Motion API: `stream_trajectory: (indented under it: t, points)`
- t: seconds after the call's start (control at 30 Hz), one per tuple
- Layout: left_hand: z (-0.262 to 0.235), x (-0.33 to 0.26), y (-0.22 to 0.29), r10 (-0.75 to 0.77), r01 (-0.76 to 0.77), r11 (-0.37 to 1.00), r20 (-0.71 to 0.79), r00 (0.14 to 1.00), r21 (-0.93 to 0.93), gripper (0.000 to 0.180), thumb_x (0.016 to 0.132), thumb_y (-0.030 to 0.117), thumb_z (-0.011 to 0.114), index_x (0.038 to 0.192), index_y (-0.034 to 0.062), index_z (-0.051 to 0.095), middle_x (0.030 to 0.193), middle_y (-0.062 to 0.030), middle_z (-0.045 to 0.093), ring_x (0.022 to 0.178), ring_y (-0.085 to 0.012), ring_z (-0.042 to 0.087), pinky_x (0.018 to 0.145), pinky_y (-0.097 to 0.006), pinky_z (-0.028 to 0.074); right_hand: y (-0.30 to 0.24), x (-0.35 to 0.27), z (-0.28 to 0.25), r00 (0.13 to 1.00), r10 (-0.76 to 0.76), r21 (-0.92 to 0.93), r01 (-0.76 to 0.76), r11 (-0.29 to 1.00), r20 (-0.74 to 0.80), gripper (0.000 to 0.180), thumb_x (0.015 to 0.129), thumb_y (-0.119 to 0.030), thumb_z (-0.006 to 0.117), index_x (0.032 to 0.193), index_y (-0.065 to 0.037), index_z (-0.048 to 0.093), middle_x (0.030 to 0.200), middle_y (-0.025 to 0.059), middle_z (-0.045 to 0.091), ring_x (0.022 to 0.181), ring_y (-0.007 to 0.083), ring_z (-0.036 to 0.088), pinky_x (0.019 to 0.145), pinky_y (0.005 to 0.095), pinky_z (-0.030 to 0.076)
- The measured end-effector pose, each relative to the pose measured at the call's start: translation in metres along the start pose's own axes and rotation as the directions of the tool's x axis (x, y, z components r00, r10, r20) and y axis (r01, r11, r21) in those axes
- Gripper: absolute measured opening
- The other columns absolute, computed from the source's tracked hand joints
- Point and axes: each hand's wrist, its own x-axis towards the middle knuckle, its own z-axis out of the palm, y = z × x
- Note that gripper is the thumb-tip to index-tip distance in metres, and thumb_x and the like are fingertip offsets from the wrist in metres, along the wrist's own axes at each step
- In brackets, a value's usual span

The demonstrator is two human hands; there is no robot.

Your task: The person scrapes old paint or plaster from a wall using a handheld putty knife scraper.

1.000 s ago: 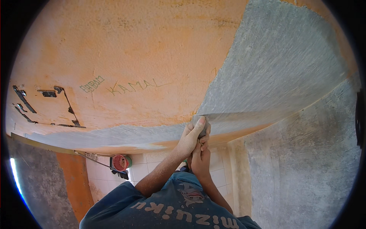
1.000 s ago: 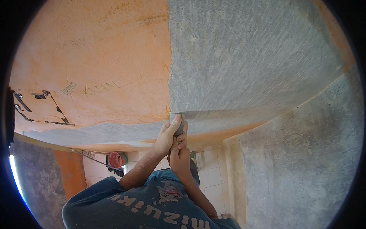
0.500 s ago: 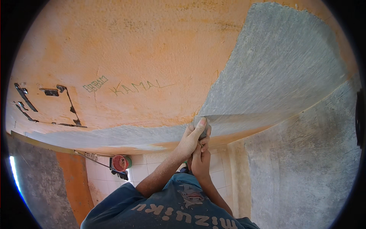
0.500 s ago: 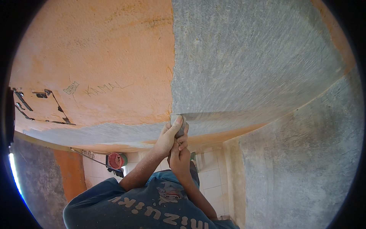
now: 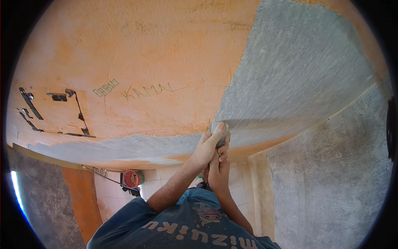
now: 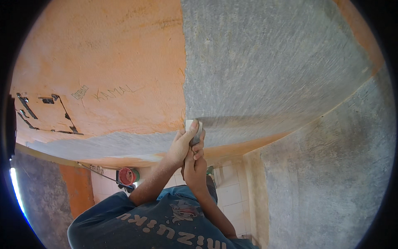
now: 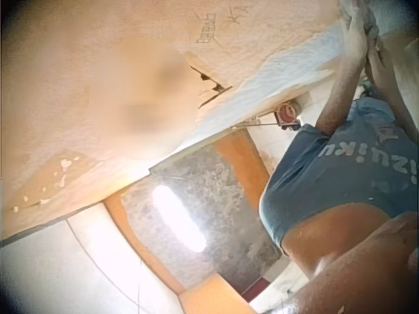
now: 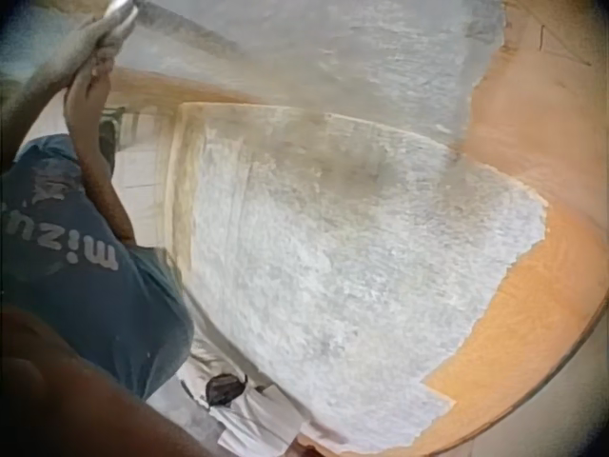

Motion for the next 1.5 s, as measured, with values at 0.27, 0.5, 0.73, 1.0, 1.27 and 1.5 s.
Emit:
stream_trajectory:
  t: [0.27,0.5,0.73,1.0,1.27,1.5]
  points:
    - [-0.006,0.002,-0.004,-0.025,0.026,0.999,0.020,0.999,-0.039,0.043,0.099,0.046,0.044,0.082,0.0066,0.048,0.064,0.0000,0.040,0.049,-0.0084,0.037,0.040,-0.025,0.035,-0.005,-0.002,0.000,1.000,0.003,-0.029,-0.003,1.000,0.014,0.036,0.103,-0.025,0.040,0.077,-0.003,0.052,0.053,-0.0011,0.046,0.039,0.0049,0.040,0.036,0.0218,0.029]
    - [0.001,0.000,0.005,-0.032,0.033,0.998,0.021,0.999,-0.055,0.040,0.099,0.043,0.044,0.084,0.0066,0.048,0.064,-0.0007,0.042,0.049,-0.0090,0.039,0.040,-0.026,0.035,-0.014,0.002,-0.005,0.995,0.083,0.009,-0.084,0.996,0.055,0.038,0.103,-0.027,0.040,0.076,-0.002,0.052,0.050,-0.0005,0.045,0.038,0.0054,0.039,0.035,0.0223,0.029]
    - [0.012,-0.004,0.022,-0.025,0.026,0.999,0.026,0.999,-0.026,0.041,0.099,0.046,0.044,0.085,0.0080,0.046,0.060,-0.0003,0.039,0.046,-0.0097,0.038,0.041,-0.025,0.035,-0.028,-0.001,-0.004,0.979,0.170,0.071,-0.179,0.981,0.116,0.039,0.103,-0.028,0.039,0.076,-0.003,0.051,0.050,-0.0007,0.044,0.037,0.0055,0.038,0.034,0.0227,0.029]
    - [0.015,-0.010,0.029,-0.063,0.067,0.996,0.083,0.995,-0.053,0.043,0.099,0.048,0.042,0.084,0.0076,0.047,0.058,0.0001,0.038,0.045,-0.0097,0.034,0.040,-0.025,0.036,-0.038,0.000,-0.006,0.982,0.167,0.016,-0.169,0.986,0.092,0.035,0.103,-0.027,0.038,0.081,-0.003,0.049,0.050,-0.0007,0.042,0.037,0.0066,0.037,0.034,0.0228,0.031]
    - [0.017,-0.006,0.023,-0.029,0.032,0.995,0.041,0.999,-0.091,0.044,0.098,0.048,0.043,0.086,0.0065,0.047,0.062,-0.0011,0.040,0.046,-0.0091,0.035,0.040,-0.025,0.036,-0.045,-0.002,-0.004,0.980,0.168,0.051,-0.173,0.984,0.104,0.037,0.103,-0.029,0.038,0.080,-0.003,0.049,0.050,-0.0009,0.042,0.037,0.0067,0.037,0.034,0.0227,0.031]
    - [0.019,-0.008,0.034,-0.049,0.058,0.995,0.104,0.993,-0.081,0.044,0.098,0.048,0.045,0.086,0.0056,0.047,0.064,-0.0020,0.040,0.049,-0.0088,0.039,0.041,-0.025,0.036,-0.055,0.002,-0.005,0.976,0.190,0.040,-0.196,0.980,0.110,0.039,0.103,-0.032,0.039,0.076,-0.004,0.047,0.050,-0.0008,0.042,0.036,0.0073,0.038,0.034,0.0230,0.032]
